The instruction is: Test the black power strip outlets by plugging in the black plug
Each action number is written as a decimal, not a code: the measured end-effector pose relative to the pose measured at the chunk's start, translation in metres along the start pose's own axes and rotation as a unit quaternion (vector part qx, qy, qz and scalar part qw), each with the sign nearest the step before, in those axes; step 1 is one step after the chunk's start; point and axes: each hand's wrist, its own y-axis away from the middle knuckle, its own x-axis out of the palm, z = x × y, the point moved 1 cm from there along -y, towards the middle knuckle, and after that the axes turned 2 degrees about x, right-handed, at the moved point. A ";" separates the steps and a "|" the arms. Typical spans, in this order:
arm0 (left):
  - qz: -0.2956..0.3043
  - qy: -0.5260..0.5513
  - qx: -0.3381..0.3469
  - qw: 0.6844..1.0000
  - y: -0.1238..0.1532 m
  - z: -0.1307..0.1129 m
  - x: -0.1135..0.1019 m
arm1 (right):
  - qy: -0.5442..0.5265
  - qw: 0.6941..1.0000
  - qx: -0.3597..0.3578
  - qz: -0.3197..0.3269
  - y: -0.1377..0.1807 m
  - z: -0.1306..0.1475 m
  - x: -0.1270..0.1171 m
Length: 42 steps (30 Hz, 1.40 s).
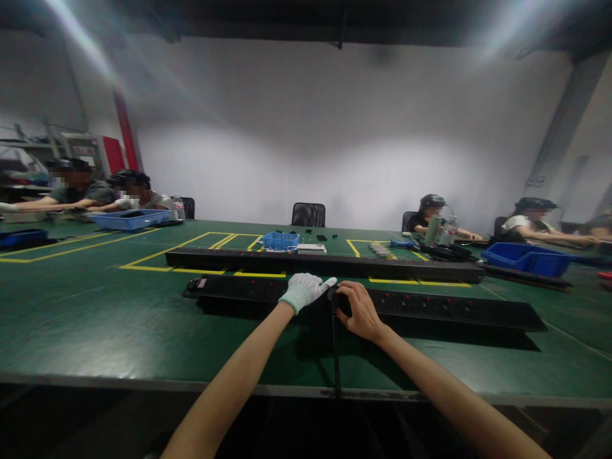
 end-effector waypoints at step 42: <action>0.011 0.006 -0.006 1.000 -0.004 0.000 0.002 | 0.233 0.971 0.040 0.041 -0.003 -0.012 0.009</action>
